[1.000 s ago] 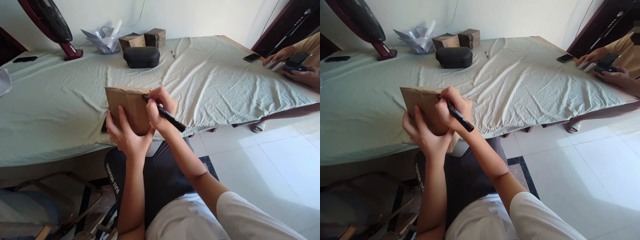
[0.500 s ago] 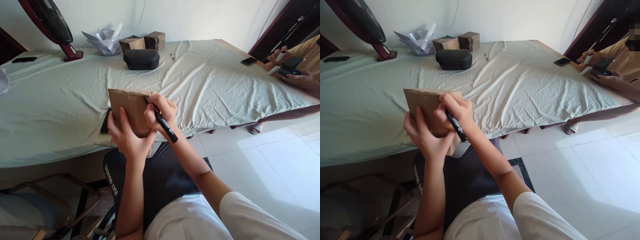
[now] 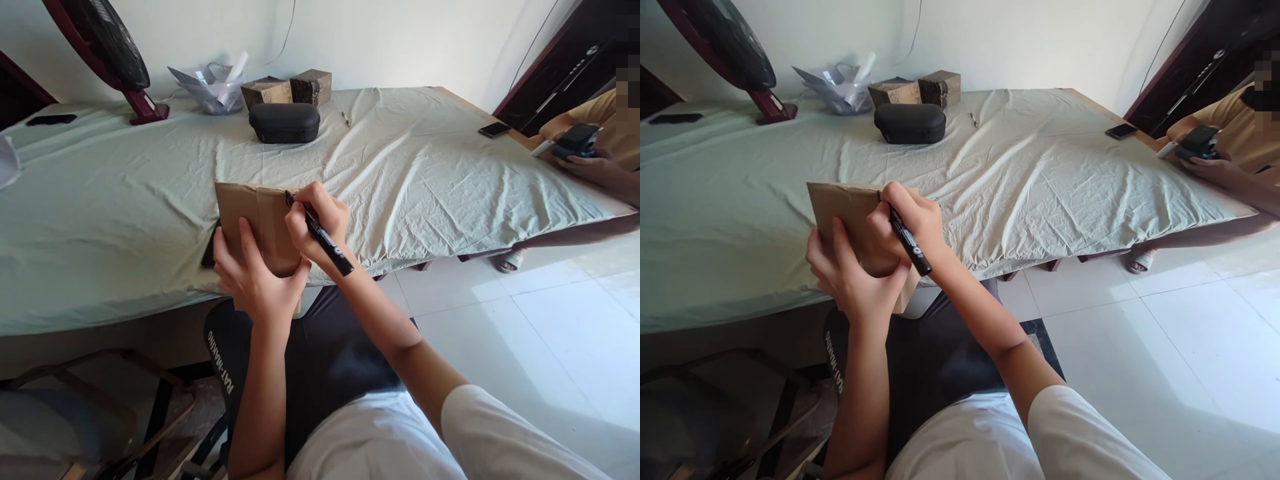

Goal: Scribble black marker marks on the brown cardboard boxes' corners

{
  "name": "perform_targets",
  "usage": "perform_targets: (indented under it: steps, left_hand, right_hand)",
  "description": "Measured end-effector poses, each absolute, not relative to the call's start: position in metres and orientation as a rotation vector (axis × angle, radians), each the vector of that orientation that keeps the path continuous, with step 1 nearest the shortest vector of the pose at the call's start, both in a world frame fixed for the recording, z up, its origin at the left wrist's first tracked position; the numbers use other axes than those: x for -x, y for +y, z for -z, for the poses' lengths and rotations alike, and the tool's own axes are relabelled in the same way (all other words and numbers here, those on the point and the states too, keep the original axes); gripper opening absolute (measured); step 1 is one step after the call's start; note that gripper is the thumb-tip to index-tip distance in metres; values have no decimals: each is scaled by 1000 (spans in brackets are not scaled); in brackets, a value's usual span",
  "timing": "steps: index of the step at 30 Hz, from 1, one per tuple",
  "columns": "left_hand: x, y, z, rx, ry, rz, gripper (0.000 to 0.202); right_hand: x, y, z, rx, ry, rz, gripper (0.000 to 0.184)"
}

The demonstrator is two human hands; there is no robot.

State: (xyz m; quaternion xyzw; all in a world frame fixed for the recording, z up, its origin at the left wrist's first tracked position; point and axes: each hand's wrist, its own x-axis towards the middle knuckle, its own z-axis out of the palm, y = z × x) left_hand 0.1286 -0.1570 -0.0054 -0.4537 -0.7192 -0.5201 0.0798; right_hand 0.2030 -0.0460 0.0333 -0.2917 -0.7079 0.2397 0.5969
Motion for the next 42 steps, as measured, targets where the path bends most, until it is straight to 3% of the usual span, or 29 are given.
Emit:
perform_targets:
  steps: [8, 15, 28, 42]
  left_hand:
    - [-88, -159, 16, 1639, -1798, 1427, 119]
    - [-46, -151, 27, 1706, -1283, 1414, 129]
    - [-39, -154, 29, 1724, -1267, 1405, 135]
    - [-38, -158, 27, 1741, -1280, 1369, 130]
  right_hand:
    - [-241, -42, -88, 434, -1711, -957, 21]
    - [-244, -56, -92, 229, -1690, -1227, 16]
    - [-245, -55, -89, -50, -1663, -1311, 16]
    - [-245, -61, -98, -38, -1814, -1215, 15]
